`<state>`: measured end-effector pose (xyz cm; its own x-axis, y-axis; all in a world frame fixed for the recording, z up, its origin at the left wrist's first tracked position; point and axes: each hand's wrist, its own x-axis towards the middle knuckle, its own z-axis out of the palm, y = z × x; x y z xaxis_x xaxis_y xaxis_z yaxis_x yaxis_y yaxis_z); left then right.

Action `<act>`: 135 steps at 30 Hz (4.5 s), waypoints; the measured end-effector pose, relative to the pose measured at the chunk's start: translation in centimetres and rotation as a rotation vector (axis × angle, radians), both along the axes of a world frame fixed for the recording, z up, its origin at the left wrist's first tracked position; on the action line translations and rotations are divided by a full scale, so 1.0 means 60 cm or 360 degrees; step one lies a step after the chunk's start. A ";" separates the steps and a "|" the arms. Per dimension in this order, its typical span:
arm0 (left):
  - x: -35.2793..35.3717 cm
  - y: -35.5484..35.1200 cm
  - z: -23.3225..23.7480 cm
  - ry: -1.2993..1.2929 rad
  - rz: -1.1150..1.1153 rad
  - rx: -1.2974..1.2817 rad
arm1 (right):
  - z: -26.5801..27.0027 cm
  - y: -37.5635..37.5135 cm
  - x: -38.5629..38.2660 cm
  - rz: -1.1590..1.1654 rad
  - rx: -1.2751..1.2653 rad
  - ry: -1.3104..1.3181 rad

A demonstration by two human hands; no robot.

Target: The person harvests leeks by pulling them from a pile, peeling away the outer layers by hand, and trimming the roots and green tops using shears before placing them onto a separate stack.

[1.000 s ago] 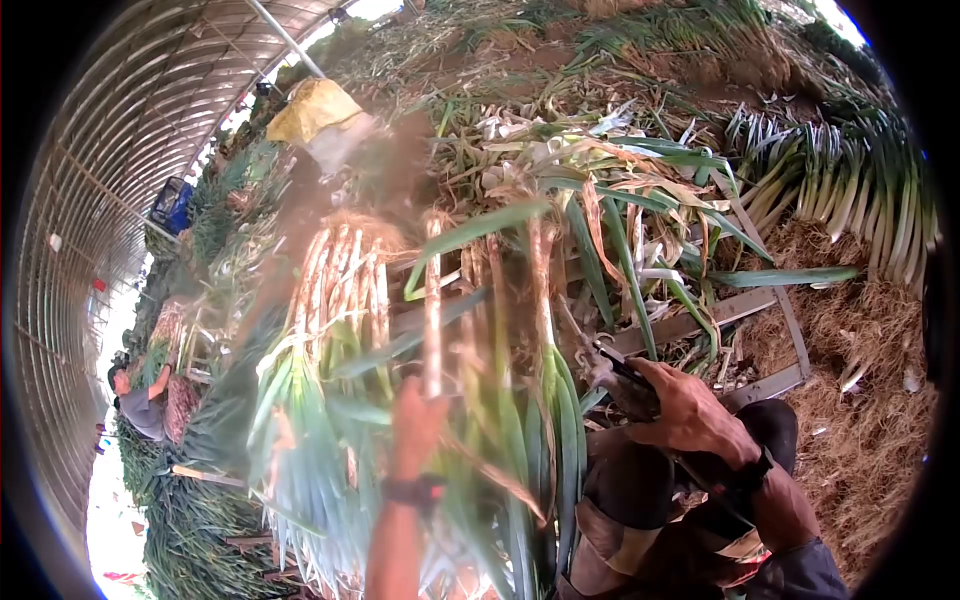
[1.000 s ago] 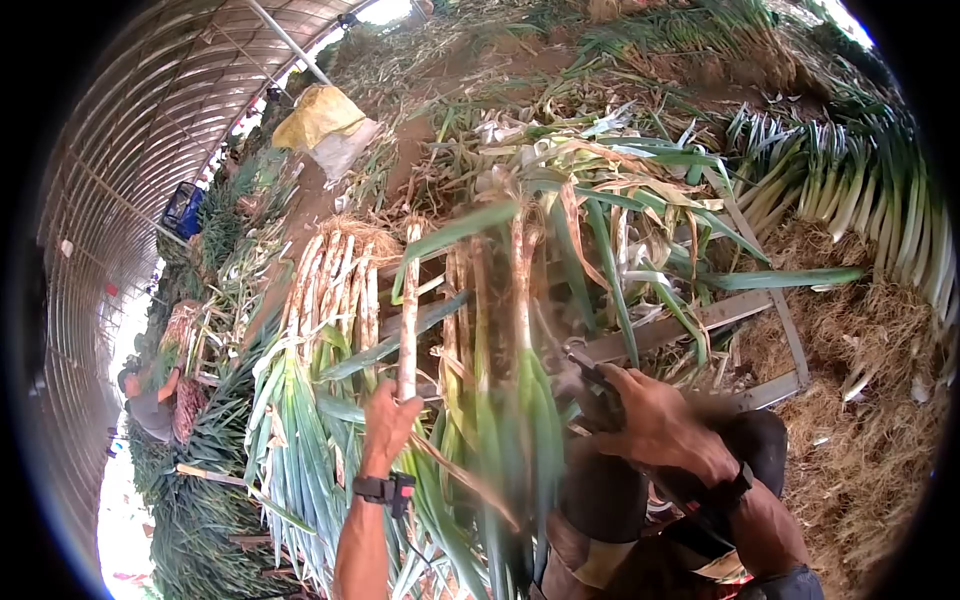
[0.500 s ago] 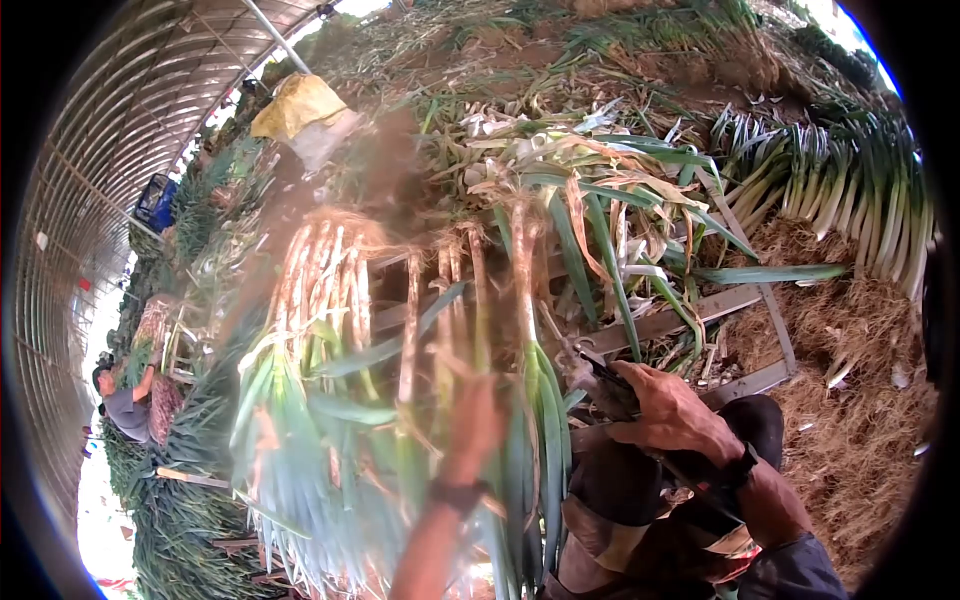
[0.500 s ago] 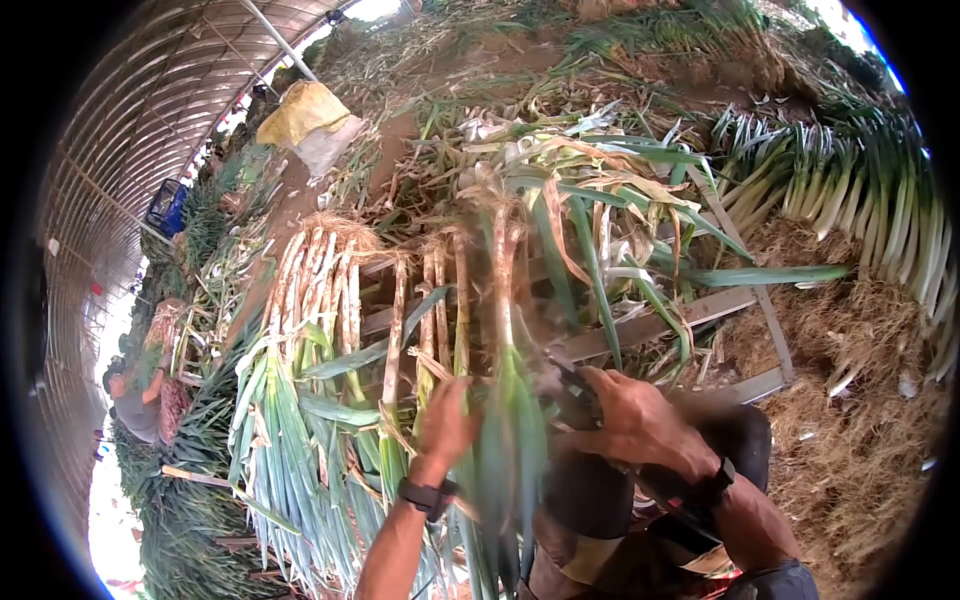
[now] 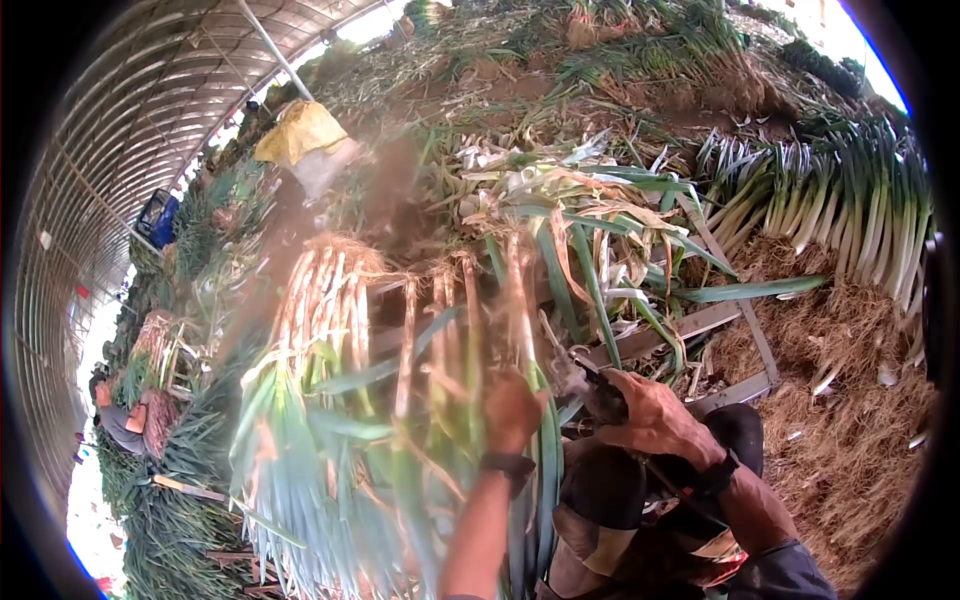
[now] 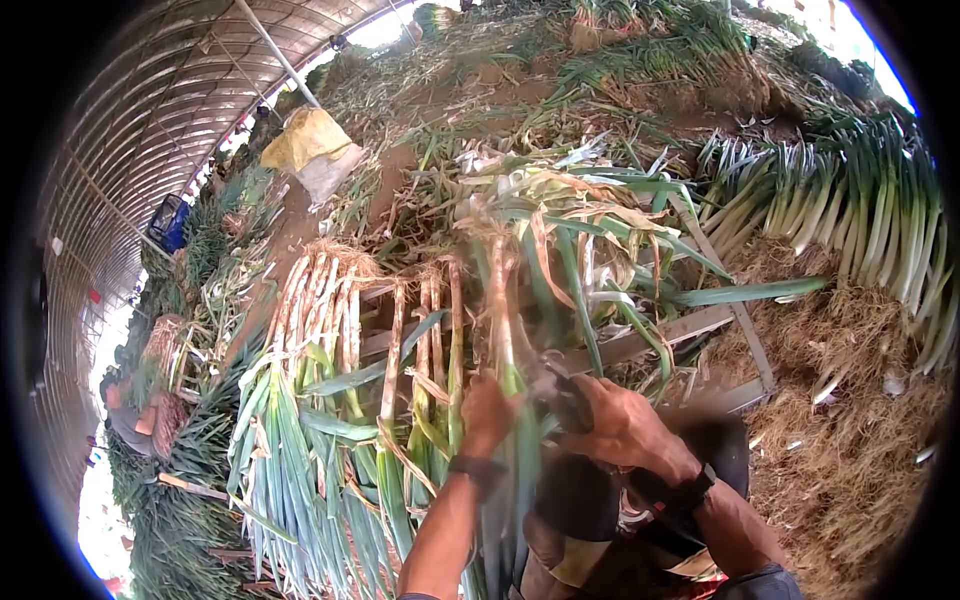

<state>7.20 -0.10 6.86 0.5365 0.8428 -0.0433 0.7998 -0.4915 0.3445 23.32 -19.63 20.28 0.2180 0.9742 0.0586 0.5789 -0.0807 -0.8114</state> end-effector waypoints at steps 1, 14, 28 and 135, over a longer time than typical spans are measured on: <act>0.004 0.000 0.001 0.0013 0.0043 -0.0087 | 0.008 -0.001 0.002 0.0002 -0.0050 0.0029; -0.015 -0.034 -0.009 -0.0677 0.0057 -0.0547 | 0.018 -0.053 0.031 0.0072 -0.0034 0.0123; -0.013 -0.010 -0.046 -0.0810 0.0089 -0.0282 | 0.077 -0.086 -0.001 0.0342 -0.0475 0.0034; -0.027 -0.041 -0.019 -0.0690 -0.0218 -0.0896 | 0.076 -0.108 0.053 0.0336 -0.0423 -0.0727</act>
<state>5.58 -2.56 5.71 0.7033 0.6791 -0.2103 0.4776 -0.2322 0.8473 26.52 -26.13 24.84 0.0269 0.9880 -0.1518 0.8921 -0.0922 -0.4424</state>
